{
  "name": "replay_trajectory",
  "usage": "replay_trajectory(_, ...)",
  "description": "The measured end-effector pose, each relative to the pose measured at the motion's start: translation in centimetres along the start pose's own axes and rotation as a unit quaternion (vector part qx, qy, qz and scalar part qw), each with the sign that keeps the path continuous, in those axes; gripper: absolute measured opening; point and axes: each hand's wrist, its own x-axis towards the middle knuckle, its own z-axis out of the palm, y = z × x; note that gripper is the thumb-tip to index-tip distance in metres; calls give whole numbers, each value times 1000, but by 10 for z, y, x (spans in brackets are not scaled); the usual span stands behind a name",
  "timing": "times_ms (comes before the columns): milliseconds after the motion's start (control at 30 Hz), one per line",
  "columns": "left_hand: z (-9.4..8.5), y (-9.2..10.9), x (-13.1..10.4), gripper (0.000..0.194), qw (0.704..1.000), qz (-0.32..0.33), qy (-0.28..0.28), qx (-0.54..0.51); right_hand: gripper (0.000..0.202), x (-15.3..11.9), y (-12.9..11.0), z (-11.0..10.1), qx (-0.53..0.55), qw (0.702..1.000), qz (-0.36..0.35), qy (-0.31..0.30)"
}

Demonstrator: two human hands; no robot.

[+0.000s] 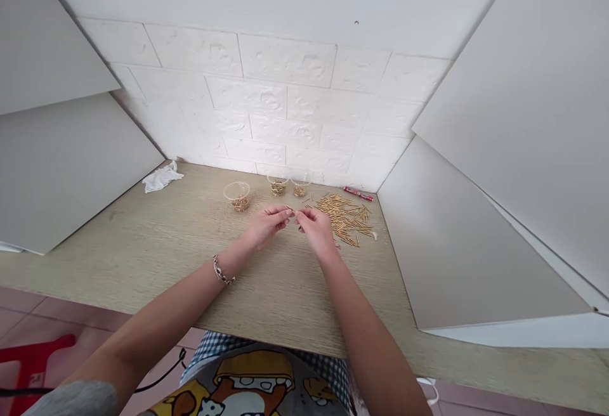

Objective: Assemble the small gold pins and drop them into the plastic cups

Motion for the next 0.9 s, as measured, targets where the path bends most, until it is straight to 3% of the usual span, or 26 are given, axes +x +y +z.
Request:
replay_trajectory(633, -2, -9, 4, 27, 999, 23, 36, 18, 24, -3, -3, 1, -57, 998, 0, 5)
replay_trajectory(900, -1, -8, 4, 25, 998, 36, 15, 39, 20, -2, -2, 1, -68, 998, 6, -2)
